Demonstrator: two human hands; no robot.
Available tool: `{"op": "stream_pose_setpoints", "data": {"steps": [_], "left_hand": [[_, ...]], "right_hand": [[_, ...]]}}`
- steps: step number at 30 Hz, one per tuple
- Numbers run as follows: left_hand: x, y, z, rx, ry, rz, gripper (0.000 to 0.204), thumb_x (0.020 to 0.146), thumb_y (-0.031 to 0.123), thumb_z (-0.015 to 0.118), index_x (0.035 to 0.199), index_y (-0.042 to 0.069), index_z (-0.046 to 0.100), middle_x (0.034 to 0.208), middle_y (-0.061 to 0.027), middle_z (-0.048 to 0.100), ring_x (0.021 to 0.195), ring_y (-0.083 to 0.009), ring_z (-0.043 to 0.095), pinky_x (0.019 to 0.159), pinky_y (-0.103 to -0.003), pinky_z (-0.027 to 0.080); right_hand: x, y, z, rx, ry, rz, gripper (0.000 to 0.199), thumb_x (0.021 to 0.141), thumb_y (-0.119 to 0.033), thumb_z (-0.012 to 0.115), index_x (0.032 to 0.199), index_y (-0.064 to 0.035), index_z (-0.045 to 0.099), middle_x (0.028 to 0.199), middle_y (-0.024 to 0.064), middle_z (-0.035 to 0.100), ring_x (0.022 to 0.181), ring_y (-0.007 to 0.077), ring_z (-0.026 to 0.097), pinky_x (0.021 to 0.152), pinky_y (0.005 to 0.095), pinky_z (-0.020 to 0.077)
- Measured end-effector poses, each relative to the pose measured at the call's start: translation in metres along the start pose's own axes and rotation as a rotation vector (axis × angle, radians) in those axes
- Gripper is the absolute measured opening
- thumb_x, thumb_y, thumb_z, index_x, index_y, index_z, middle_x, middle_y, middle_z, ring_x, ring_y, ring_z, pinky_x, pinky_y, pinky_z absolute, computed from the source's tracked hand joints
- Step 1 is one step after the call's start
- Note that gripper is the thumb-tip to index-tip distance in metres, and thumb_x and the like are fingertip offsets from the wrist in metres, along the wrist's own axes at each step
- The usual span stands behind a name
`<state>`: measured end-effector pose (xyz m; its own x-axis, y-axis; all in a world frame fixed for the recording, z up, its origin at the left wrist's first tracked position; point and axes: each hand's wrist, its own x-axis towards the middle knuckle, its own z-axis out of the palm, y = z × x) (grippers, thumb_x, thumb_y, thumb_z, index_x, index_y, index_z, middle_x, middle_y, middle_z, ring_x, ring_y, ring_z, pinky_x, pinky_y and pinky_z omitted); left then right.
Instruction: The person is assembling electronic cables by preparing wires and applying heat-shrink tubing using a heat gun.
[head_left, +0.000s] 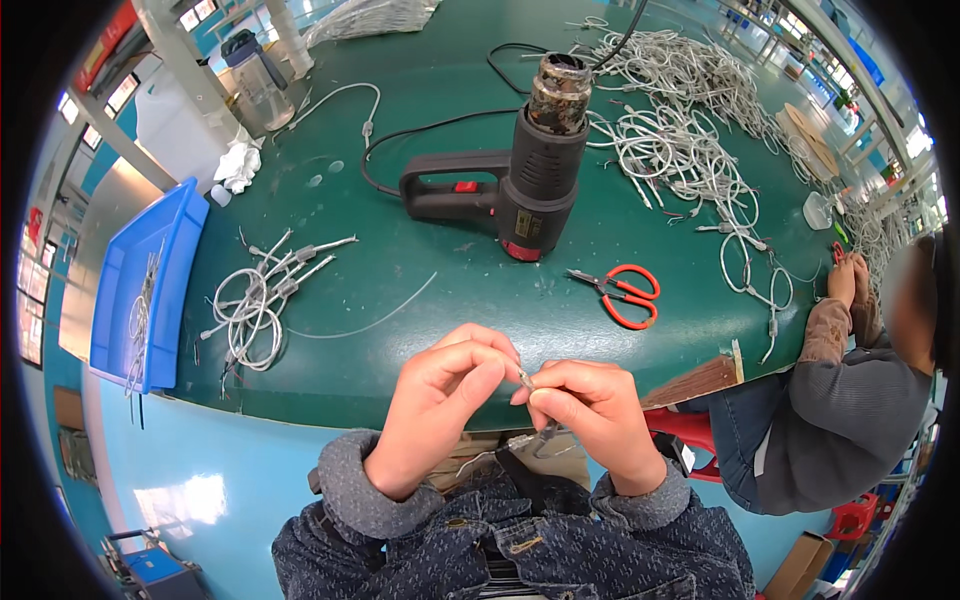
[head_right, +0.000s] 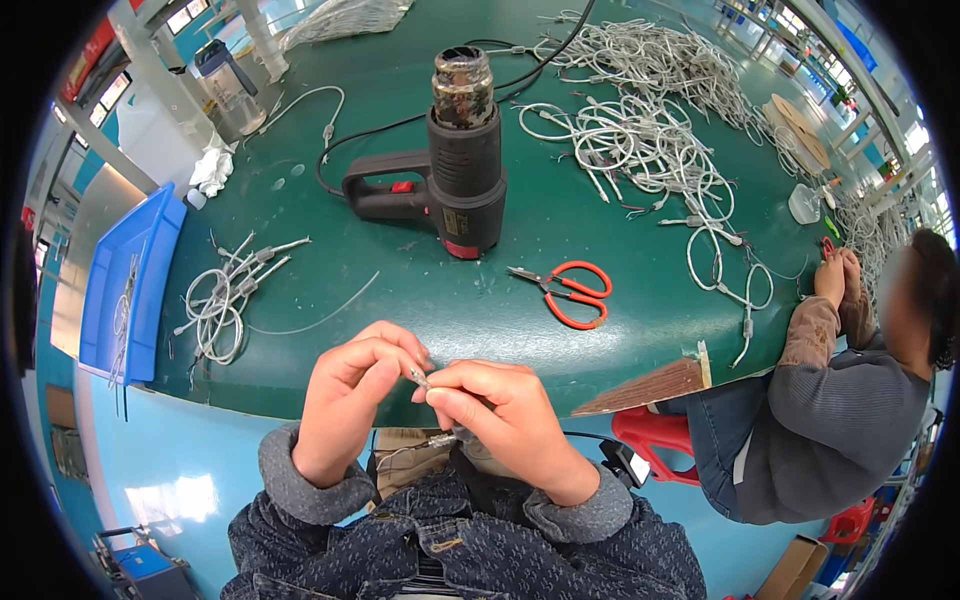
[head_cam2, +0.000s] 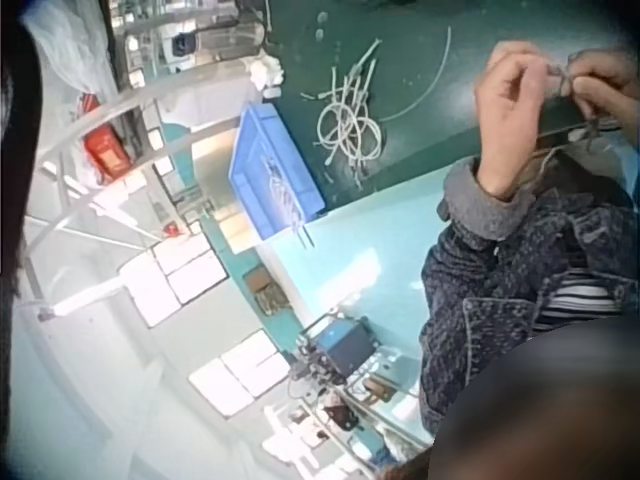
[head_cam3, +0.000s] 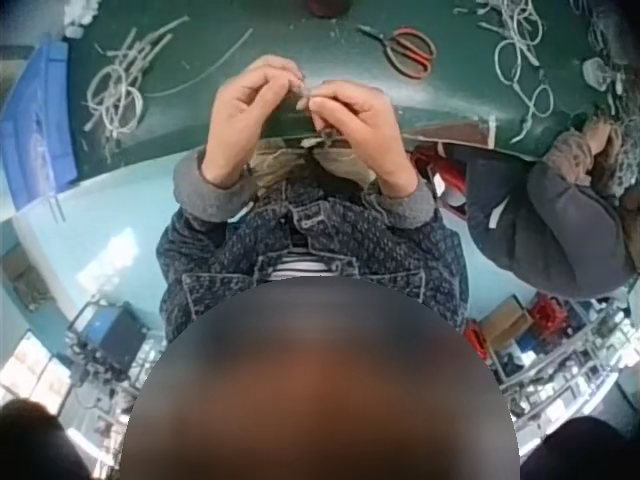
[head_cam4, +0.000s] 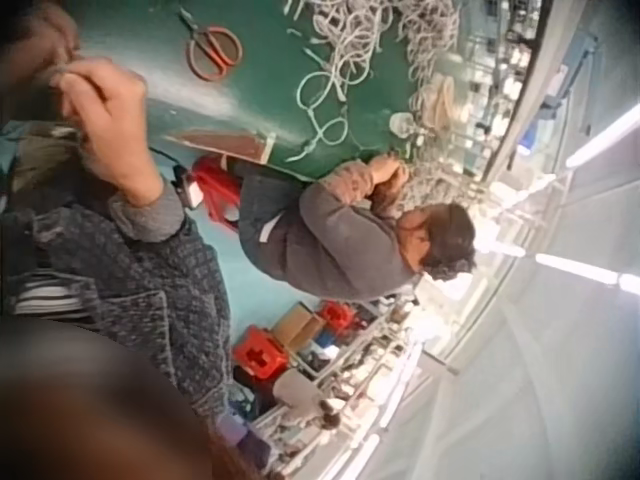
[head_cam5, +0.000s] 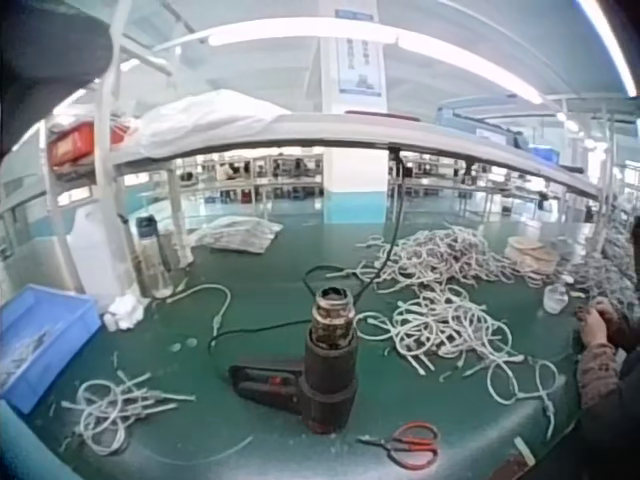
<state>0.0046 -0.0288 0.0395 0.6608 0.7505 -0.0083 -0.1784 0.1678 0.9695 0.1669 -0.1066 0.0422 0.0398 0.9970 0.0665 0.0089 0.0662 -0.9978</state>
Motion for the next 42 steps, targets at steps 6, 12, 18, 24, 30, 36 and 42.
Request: {"op": "stream_pose_setpoints", "data": {"steps": [6,12,18,24,30,36,42], "left_hand": [[0.001,0.022,0.007,0.773,0.086,0.446,0.019,0.069,0.007,0.075,0.085,0.004,0.066,0.096,-0.0081,0.058,0.097,-0.0241,0.056,0.083,-0.035,0.046],[-0.003,0.037,-0.004,1.116,-0.183,0.563,0.021,0.065,0.011,0.076,0.082,0.008,0.066,0.093,-0.0057,0.059,0.096,-0.0295,0.057,0.081,-0.038,0.046],[-0.005,0.038,-0.002,1.156,-0.378,0.552,0.016,0.069,0.011,0.073,0.079,0.006,0.061,0.091,-0.0044,0.058,0.095,-0.0257,0.056,0.080,-0.039,0.046],[-0.007,0.031,-0.004,1.002,-0.320,0.497,0.015,0.071,0.011,0.071,0.079,0.006,0.060,0.088,-0.0045,0.058,0.092,-0.0260,0.057,0.079,-0.038,0.046],[-0.004,0.029,-0.001,0.993,-0.285,0.458,0.013,0.073,0.012,0.071,0.078,0.007,0.060,0.086,-0.0037,0.058,0.089,-0.0263,0.057,0.077,-0.038,0.047],[-0.012,0.031,-0.002,1.068,-0.364,0.433,0.017,0.068,0.011,0.075,0.079,0.008,0.062,0.086,-0.0037,0.060,0.088,-0.0251,0.058,0.073,-0.035,0.048],[-0.015,0.029,-0.004,1.148,-0.356,0.541,0.019,0.067,0.013,0.076,0.080,0.009,0.063,0.088,-0.0025,0.060,0.090,-0.0247,0.058,0.075,-0.037,0.049]], "right_hand": [[0.000,0.004,-0.002,-0.145,0.046,-0.009,0.005,0.081,0.002,0.063,0.085,0.0038,0.066,0.071,0.0054,0.063,0.062,0.0098,0.058,0.055,0.0241,0.0445],[-0.003,0.007,-0.009,-0.284,-0.143,-0.076,0.008,0.081,-0.003,0.067,0.087,0.0031,0.065,0.073,0.0069,0.063,0.062,0.0119,0.058,0.055,0.0268,0.0443],[-0.004,0.004,-0.017,-0.228,-0.359,-0.012,0.014,0.082,-0.012,0.065,0.086,0.0015,0.064,0.075,0.0101,0.063,0.067,0.0213,0.062,0.061,0.0323,0.0465],[-0.002,0.000,-0.017,-0.193,-0.393,0.033,0.015,0.083,-0.012,0.065,0.088,0.0014,0.063,0.076,0.0111,0.063,0.068,0.0236,0.062,0.062,0.0330,0.0465],[0.000,-0.001,-0.020,-0.222,-0.381,0.028,0.016,0.082,-0.013,0.065,0.087,0.0017,0.062,0.077,0.0127,0.061,0.070,0.0274,0.061,0.062,0.0355,0.0462],[-0.008,0.009,-0.019,-0.311,-0.446,-0.074,0.016,0.082,-0.013,0.065,0.087,0.0017,0.062,0.078,0.0139,0.062,0.072,0.0317,0.061,0.064,0.0373,0.0463],[-0.007,0.010,-0.019,-0.318,-0.457,-0.062,0.016,0.083,-0.013,0.064,0.088,0.0013,0.063,0.078,0.0140,0.063,0.073,0.0298,0.062,0.064,0.0363,0.0470]]}}
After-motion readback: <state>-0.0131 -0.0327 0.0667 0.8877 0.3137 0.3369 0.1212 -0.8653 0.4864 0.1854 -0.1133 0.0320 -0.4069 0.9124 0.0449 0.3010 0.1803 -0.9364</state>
